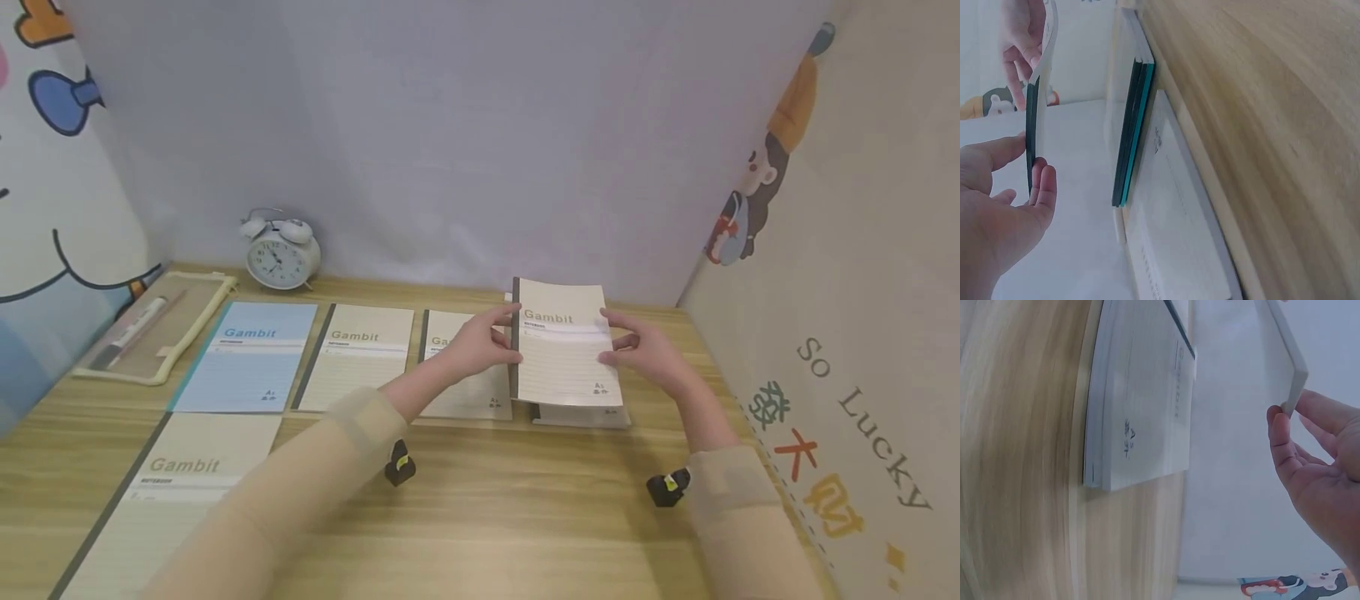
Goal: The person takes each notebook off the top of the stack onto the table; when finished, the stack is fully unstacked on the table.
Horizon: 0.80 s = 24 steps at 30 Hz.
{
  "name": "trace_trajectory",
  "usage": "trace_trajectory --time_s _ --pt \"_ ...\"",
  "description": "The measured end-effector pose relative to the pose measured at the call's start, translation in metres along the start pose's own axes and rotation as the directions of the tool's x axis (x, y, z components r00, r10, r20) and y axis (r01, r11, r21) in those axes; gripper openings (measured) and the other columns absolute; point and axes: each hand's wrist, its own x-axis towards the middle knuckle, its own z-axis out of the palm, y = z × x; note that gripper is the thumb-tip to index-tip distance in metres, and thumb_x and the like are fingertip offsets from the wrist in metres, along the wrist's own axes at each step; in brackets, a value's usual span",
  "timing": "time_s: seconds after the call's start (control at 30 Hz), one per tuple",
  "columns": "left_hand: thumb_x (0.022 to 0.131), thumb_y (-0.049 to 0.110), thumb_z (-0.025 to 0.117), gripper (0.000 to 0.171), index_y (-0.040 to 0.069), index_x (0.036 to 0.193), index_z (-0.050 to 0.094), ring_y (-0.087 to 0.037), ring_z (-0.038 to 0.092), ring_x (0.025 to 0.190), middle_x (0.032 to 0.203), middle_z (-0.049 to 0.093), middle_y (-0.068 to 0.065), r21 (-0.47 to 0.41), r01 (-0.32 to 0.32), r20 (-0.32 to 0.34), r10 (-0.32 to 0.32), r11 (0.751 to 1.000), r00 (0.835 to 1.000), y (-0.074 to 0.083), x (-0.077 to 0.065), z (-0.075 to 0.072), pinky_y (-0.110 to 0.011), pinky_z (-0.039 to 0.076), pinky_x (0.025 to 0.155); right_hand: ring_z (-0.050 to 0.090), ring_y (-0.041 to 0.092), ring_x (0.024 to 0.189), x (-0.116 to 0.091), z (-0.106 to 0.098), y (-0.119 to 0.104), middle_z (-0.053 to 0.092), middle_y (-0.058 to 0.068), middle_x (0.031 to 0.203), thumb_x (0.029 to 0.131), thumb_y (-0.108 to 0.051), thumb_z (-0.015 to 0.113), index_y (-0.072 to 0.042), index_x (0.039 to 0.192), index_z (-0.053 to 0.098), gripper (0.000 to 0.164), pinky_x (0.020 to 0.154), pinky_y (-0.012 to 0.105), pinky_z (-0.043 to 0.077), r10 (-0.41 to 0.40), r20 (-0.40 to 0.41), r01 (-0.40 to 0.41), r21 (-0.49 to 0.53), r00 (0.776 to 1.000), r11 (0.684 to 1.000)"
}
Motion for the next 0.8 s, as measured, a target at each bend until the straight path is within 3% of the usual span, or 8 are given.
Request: trace_trajectory --time_s 0.2,0.37,0.5,0.63,0.8 --pt "0.080 0.010 0.075 0.082 0.020 0.148 0.032 -0.012 0.061 0.088 0.136 0.049 -0.009 0.011 0.009 0.004 -0.009 1.000 1.000 0.006 -0.006 -0.016 -0.024 0.052 0.069 0.059 0.003 0.095 0.000 0.004 -0.011 0.045 0.013 0.139 0.084 -0.030 0.071 -0.019 0.149 0.030 0.077 0.079 0.021 0.050 -0.003 -0.005 0.003 0.042 1.000 0.999" --pt "0.081 0.012 0.073 0.077 0.019 0.147 0.034 -0.017 0.062 0.097 0.134 0.050 -0.009 0.026 0.022 0.011 -0.022 0.999 1.000 0.014 -0.013 -0.031 -0.026 0.053 0.072 0.062 0.009 0.087 0.000 0.007 -0.023 0.061 0.015 0.114 0.083 -0.031 0.072 -0.020 0.149 0.032 0.078 0.074 0.024 0.047 -0.031 -0.003 0.031 0.037 1.000 0.999" --pt "0.082 0.012 0.073 0.075 0.019 0.146 0.035 -0.017 0.063 0.096 0.131 0.052 -0.009 0.003 0.036 0.005 -0.036 0.999 0.999 0.020 -0.019 -0.044 -0.028 0.054 0.074 0.060 0.015 0.083 -0.002 0.009 -0.035 0.064 0.014 0.102 0.082 -0.036 0.073 -0.022 0.148 0.034 0.078 0.067 0.027 0.044 -0.019 -0.027 0.019 -0.001 0.999 1.000" --pt "0.081 0.011 0.073 0.075 0.020 0.146 0.036 -0.017 0.064 0.091 0.126 0.053 -0.009 -0.001 0.049 0.005 -0.049 0.999 0.999 0.025 -0.027 -0.055 -0.031 0.054 0.074 0.059 0.014 0.086 -0.003 0.011 -0.049 0.060 0.014 0.108 0.082 -0.034 0.073 -0.021 0.148 0.034 0.077 0.067 0.024 0.045 -0.023 -0.047 0.023 0.007 0.999 1.000" --pt "0.081 0.013 0.074 0.074 0.020 0.145 0.037 -0.015 0.064 0.089 0.118 0.055 -0.006 0.073 0.037 0.001 -0.037 0.997 0.999 0.028 -0.036 -0.065 -0.028 0.054 0.069 0.059 0.011 0.091 -0.006 0.013 -0.066 0.046 0.014 0.130 0.084 -0.023 0.073 -0.017 0.147 0.034 0.075 0.073 0.022 0.050 -0.059 -0.038 0.062 0.072 0.998 0.995"
